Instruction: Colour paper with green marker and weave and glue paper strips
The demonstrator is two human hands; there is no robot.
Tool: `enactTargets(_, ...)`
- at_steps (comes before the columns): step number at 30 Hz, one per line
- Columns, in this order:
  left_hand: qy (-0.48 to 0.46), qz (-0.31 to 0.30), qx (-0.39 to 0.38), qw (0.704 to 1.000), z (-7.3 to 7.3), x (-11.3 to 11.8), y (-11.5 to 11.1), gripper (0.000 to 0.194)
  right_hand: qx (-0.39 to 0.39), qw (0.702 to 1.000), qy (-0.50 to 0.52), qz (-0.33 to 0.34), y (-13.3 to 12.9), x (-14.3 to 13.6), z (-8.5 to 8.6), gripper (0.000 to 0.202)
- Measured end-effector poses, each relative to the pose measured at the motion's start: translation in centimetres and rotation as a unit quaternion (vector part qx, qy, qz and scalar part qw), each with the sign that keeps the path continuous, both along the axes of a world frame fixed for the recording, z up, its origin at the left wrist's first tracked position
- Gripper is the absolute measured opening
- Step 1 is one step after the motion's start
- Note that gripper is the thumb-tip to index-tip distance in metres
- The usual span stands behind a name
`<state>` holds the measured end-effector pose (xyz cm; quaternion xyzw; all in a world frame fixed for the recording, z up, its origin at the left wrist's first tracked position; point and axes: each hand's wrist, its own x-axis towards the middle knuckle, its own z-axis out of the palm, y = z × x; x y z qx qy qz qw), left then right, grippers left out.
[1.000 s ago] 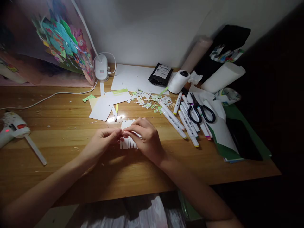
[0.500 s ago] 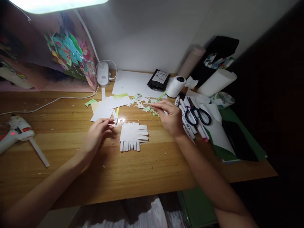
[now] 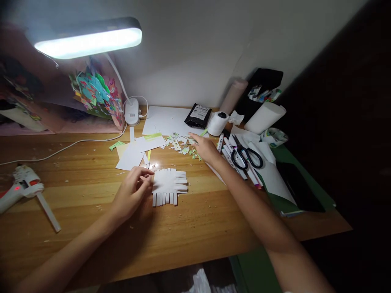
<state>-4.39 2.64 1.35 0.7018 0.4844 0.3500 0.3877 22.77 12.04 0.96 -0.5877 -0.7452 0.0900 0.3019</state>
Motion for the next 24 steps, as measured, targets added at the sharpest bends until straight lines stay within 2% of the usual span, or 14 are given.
enactTargets(2, 0.044, -0.029, 0.032, 0.998, -0.2, 0.1, -0.3, 0.016, 0.001, 1.000, -0.029, 0.009, -0.2, 0.1, 0.2, 0.038)
enactTargets(5, 0.068, -0.040, 0.057, 0.995, -0.3, 0.2, -0.4, 0.016, 0.020, 0.998, -0.063, -0.007, -0.8, 0.3, 0.9, 0.011)
enactTargets(6, 0.071, -0.039, 0.061, 0.995, -0.2, 0.1, -0.4, 0.016, 0.026, 0.997, -0.071, -0.013, -0.9, 0.5, 1.2, 0.008)
enactTargets(11, 0.078, -0.033, 0.054, 0.995, 0.3, 0.0, -0.3, 0.017, 0.039, 0.995, -0.096, -0.004, -1.8, 1.0, 3.0, 0.021)
enactTargets(13, 0.102, -0.024, 0.048, 0.993, 0.5, 0.0, -0.4, 0.018, 0.041, 0.995, -0.091, -0.012, -2.4, 0.5, 3.5, 0.019)
enactTargets(15, 0.145, 0.000, 0.034, 0.989, 0.6, 0.1, -0.5, 0.018, -0.007, 0.999, -0.042, -0.009, -3.3, -0.6, 3.5, 0.016)
enactTargets(18, 0.187, 0.021, -0.004, 0.982, 0.5, 0.1, -0.6, 0.016, -0.161, 0.983, 0.066, 0.065, -4.7, -3.1, 2.5, 0.013)
enactTargets(20, 0.187, 0.016, -0.018, 0.982, 0.3, 0.1, -0.5, 0.015, -0.209, 0.969, 0.092, 0.100, -5.2, -4.7, 1.4, 0.026)
enactTargets(22, 0.180, 0.009, -0.016, 0.984, 0.0, 0.2, -0.3, 0.015, -0.227, 0.963, 0.100, 0.109, -5.3, -5.7, 0.5, 0.042)
enactTargets(24, 0.172, 0.004, -0.014, 0.985, -0.2, 0.2, -0.2, 0.016, -0.247, 0.957, 0.105, 0.111, -5.2, -6.2, -0.1, 0.049)
